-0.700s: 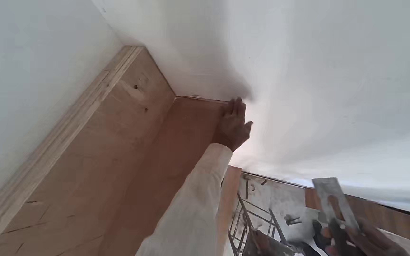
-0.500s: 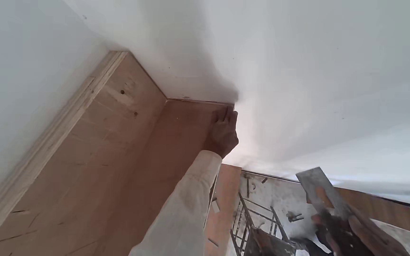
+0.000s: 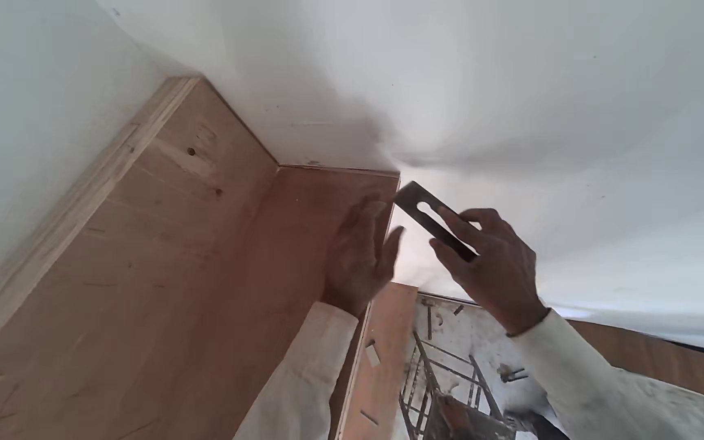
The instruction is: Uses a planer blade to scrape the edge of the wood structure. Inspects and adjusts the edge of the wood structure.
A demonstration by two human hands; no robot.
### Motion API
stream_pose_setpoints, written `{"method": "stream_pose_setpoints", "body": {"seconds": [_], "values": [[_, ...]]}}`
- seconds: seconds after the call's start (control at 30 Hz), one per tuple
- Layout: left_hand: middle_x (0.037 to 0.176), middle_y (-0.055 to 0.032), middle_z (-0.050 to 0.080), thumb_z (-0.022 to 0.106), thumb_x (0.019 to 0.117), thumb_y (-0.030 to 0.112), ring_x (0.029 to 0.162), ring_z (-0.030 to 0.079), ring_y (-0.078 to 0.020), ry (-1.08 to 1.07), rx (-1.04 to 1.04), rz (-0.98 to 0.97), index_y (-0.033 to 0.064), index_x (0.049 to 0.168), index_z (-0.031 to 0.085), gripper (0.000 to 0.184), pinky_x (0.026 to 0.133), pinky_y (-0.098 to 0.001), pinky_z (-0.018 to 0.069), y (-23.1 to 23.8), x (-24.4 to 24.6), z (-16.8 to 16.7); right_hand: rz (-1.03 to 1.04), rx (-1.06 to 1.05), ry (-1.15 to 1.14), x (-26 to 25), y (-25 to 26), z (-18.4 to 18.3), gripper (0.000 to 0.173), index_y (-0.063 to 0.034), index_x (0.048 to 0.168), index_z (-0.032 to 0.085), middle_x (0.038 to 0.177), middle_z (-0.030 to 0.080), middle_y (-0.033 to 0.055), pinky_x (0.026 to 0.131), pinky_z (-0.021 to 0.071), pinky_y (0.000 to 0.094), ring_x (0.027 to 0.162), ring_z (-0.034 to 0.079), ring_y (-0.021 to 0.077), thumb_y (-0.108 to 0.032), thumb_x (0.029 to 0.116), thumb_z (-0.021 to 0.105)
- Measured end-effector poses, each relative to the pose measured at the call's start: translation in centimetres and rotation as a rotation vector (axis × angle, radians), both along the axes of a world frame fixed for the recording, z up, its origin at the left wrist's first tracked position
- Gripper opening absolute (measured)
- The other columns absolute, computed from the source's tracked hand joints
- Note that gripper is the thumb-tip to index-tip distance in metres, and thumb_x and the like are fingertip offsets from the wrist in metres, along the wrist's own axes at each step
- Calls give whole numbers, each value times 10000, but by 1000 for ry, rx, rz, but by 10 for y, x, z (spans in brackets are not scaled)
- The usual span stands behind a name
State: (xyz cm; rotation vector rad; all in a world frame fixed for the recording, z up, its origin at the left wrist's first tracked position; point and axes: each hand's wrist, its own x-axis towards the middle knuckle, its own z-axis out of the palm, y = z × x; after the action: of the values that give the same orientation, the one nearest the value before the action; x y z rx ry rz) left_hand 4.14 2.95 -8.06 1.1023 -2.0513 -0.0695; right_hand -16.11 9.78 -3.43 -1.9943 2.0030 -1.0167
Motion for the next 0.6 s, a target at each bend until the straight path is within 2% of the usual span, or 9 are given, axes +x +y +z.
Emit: {"method": "stream_pose_setpoints", "body": {"seconds": [0.07,0.1,0.13,0.17,0.23,0.3,0.37,0.47,0.6], "values": [[1554,-104,501,606,990,408,1469,436,-247,-152,66,-93,64,1394,592,531,1229,-464,330,4,-14,5,-5,2,44,12,-12,-2,444,-226,1331,712,1153,672,151,591,486,467,896,652,345,-376,913,701],[1593,-104,451,610,976,316,1511,367,-263,-251,121,-131,51,1431,558,530,1250,-482,280,6,-21,13,-8,5,56,15,-15,-2,447,-221,1330,712,1155,669,157,591,481,470,905,650,353,-361,906,711],[1619,-98,414,651,926,235,1539,312,-272,-341,163,-154,51,1467,528,584,1258,-500,231,5,-29,18,-11,4,60,17,-17,-2,444,-213,1324,715,1153,665,165,586,473,477,899,647,361,-343,900,721],[1628,-85,402,671,845,212,1552,273,-271,-351,132,-178,72,1486,511,675,1280,-521,158,-4,-37,2,-17,5,62,18,-18,-2,438,-213,1314,722,1152,663,161,585,472,480,897,647,358,-335,894,726],[1621,-123,405,730,731,231,1550,268,-302,-354,54,-211,81,1496,499,812,1277,-573,72,-17,-50,-21,-13,7,76,16,-18,-3,424,-218,1304,726,1167,658,144,595,471,474,900,643,339,-345,899,740],[1564,-187,463,787,725,176,1502,359,-349,-396,83,-201,46,1464,522,796,1264,-561,144,-14,-58,1,4,-8,74,13,-19,-4,378,-189,1241,756,1166,661,147,609,467,492,915,643,349,-306,883,744],[1505,-251,512,781,811,53,1442,449,-404,-482,183,-174,-21,1398,570,628,1224,-528,268,-4,-63,46,15,-44,73,10,-21,-6,312,-147,1140,787,1152,671,159,600,465,506,908,648,365,-281,864,734],[1480,-282,524,668,904,-7,1402,486,-442,-520,170,-150,-37,1369,592,472,1203,-517,316,-4,-67,53,13,-73,88,7,-22,-8,288,-139,1096,793,1140,679,157,589,458,494,886,647,362,-283,862,706],[1426,-287,566,642,923,-17,1362,521,-461,-562,143,-167,-18,1361,603,440,1155,-536,382,-8,-69,57,24,-88,76,2,-21,-7,316,-142,1083,794,1131,688,143,599,461,496,873,648,346,-352,866,700]]}}
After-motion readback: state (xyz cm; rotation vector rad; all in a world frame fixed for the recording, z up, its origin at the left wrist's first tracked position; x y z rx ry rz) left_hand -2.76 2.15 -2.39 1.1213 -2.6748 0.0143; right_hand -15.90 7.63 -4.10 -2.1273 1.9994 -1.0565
